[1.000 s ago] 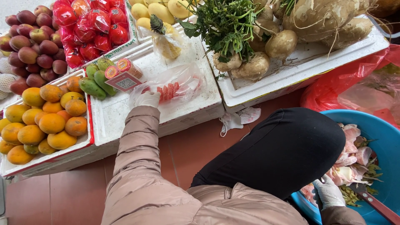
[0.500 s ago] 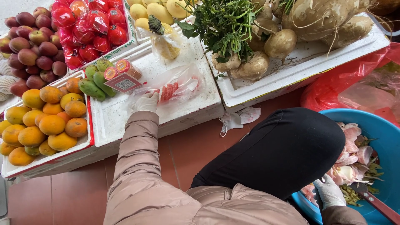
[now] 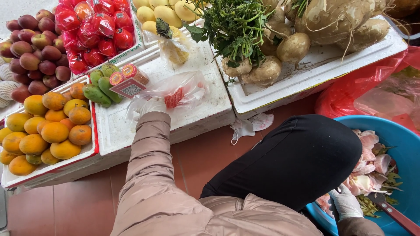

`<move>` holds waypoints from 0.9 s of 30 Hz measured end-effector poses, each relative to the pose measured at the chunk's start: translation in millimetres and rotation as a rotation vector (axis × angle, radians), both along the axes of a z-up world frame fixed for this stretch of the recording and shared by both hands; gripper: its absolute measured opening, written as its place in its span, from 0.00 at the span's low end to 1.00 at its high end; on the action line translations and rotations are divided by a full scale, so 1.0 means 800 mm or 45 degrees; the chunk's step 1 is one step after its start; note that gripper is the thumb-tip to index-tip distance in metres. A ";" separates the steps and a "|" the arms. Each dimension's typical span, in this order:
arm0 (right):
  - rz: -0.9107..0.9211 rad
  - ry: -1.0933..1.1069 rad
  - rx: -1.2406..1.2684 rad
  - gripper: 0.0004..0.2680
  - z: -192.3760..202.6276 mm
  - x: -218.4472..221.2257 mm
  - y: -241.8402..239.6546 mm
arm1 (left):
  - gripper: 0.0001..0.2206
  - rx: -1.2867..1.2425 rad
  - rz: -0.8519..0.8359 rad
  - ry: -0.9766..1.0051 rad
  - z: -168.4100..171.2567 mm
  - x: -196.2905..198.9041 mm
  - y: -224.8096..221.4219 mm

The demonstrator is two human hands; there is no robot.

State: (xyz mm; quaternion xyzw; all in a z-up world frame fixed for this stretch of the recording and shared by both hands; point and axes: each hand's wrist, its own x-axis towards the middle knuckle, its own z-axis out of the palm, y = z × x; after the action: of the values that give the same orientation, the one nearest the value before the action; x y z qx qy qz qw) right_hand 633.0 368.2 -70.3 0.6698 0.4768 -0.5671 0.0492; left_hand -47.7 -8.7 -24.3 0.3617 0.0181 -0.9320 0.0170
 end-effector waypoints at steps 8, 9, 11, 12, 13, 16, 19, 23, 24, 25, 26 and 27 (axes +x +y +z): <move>0.022 -0.018 -0.007 0.16 -0.003 0.004 0.002 | 0.26 2.132 1.528 0.518 0.068 0.027 0.033; 0.023 -0.018 -0.008 0.16 -0.006 0.006 0.002 | 0.26 2.131 1.528 0.519 0.083 0.036 0.037; 0.022 -0.020 -0.009 0.16 -0.011 0.009 0.004 | 0.34 3.164 2.475 0.843 0.114 0.053 0.044; 0.024 -0.018 -0.010 0.16 -0.009 0.006 0.003 | 0.34 3.166 2.473 0.846 0.072 0.028 0.020; 0.024 -0.016 -0.011 0.16 -0.006 0.003 0.002 | 0.31 3.181 2.421 0.745 0.029 0.003 -0.005; 0.017 -0.015 -0.009 0.16 -0.006 0.000 0.003 | 0.30 3.593 2.256 0.742 0.057 0.038 0.008; 0.030 -0.018 0.008 0.16 -0.009 0.004 0.001 | 0.29 3.716 2.138 0.661 0.095 0.073 0.027; 0.066 -0.060 0.030 0.18 -0.006 0.002 0.001 | 0.22 3.487 2.226 0.385 0.122 0.101 0.032; 0.068 -0.059 0.031 0.18 -0.008 0.003 0.002 | 0.22 3.490 2.225 0.386 0.118 0.098 0.030; 0.078 -0.047 0.041 0.17 -0.010 0.004 0.002 | 0.21 3.487 2.258 0.394 0.115 0.095 0.029; 0.086 -0.035 0.050 0.17 -0.013 0.006 0.002 | 0.20 3.483 2.291 0.399 0.111 0.091 0.027; 0.086 -0.035 0.051 0.17 -0.014 0.007 0.004 | 0.20 3.484 2.290 0.399 0.112 0.090 0.027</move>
State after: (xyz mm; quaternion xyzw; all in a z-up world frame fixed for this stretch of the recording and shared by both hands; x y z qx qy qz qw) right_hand 638.5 371.0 -81.3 0.6618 0.5097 -0.5463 0.0616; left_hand 24.4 13.0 65.0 0.1110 -0.9706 -0.0588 -0.2053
